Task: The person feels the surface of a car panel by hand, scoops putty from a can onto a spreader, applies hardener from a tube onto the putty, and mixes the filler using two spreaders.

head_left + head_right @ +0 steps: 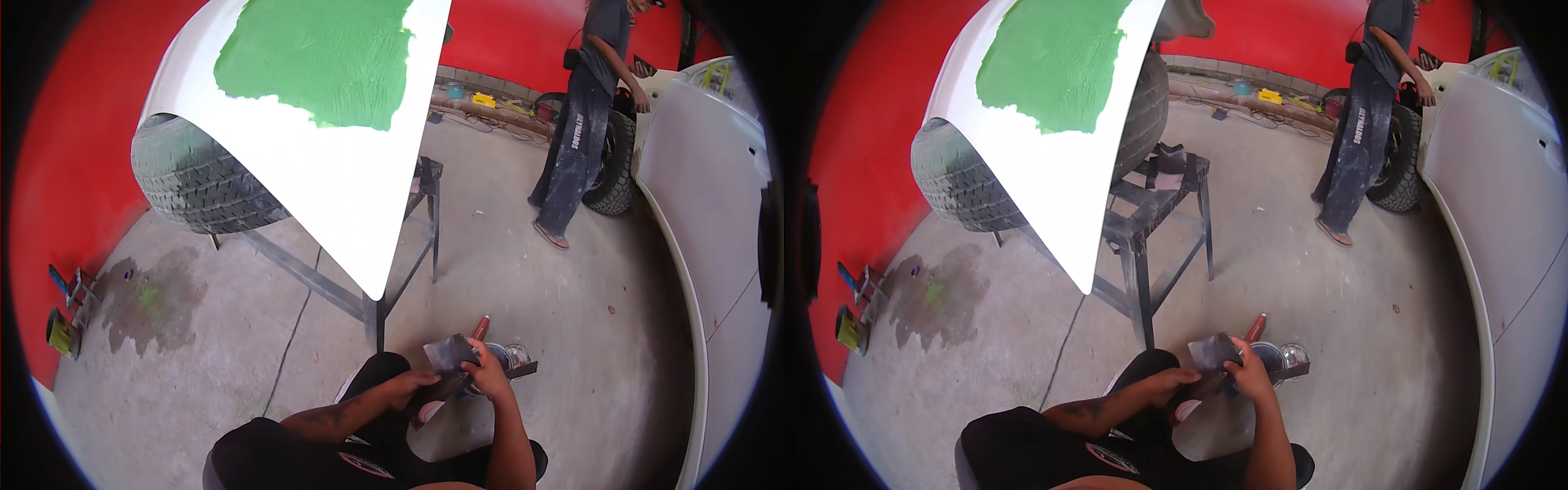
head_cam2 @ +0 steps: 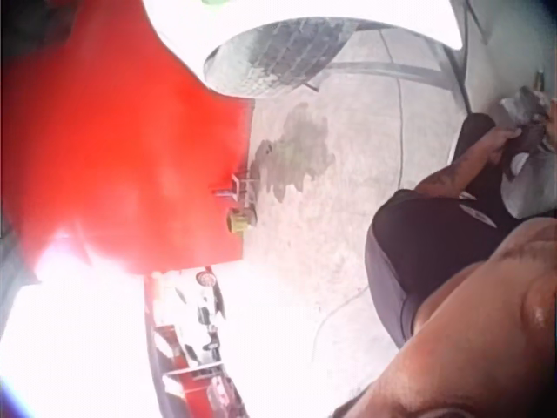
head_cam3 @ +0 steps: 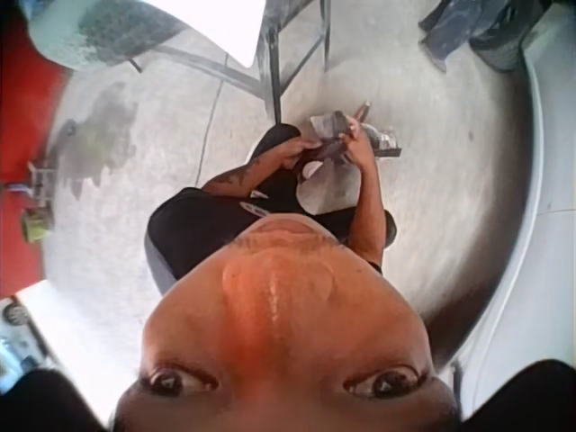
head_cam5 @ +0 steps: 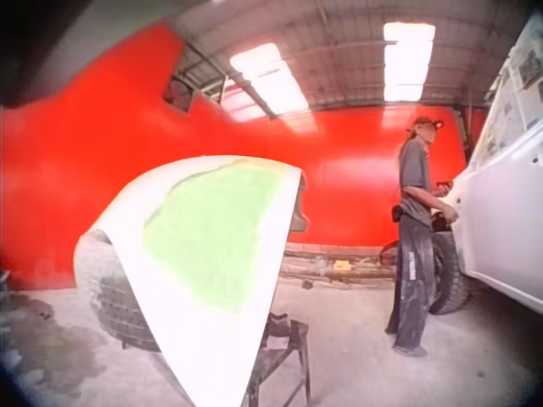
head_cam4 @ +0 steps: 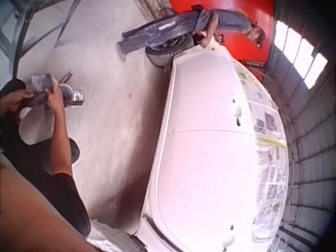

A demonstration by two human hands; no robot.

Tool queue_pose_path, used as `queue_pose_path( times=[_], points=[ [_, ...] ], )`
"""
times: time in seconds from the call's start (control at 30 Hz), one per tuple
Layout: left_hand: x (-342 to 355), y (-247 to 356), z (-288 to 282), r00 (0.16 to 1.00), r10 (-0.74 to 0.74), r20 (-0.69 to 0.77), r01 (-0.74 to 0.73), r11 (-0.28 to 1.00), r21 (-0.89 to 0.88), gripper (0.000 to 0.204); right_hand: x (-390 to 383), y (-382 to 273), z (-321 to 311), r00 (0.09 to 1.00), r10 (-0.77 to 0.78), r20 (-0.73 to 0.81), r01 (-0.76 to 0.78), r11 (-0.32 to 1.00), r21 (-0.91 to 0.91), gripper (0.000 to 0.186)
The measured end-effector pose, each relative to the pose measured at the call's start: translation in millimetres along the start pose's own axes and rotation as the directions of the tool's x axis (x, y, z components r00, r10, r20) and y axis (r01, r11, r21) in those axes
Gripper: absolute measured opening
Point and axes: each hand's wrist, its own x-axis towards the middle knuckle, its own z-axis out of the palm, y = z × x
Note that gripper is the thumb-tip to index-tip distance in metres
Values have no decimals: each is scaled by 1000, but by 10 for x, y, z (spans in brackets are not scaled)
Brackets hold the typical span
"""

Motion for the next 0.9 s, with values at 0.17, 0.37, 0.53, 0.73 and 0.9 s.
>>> queue_pose_path(
  times=[0.17,0.37,0.53,0.73,0.9],
  points=[
    [-10,286,164,968,197,-154,-244,883,-402,37,-13,-252,-112,978,19,-209,-69,970,-234,38],
    [215,641,-165,844,528,-100,-515,743,-428,24,-78,-389,86,994,112,6,-107,958,-266,28],
    [274,793,124,757,623,-197,-654,719,-235,11,-185,-578,174,999,-10,-33,5,991,-137,30],
    [218,784,349,714,687,-133,-653,723,228,6,-28,-272,96,953,-50,-298,72,996,62,25],
    [-172,672,-211,646,745,-168,-471,561,681,26,-98,-617,98,918,-51,-393,192,924,330,23]
  ],
)
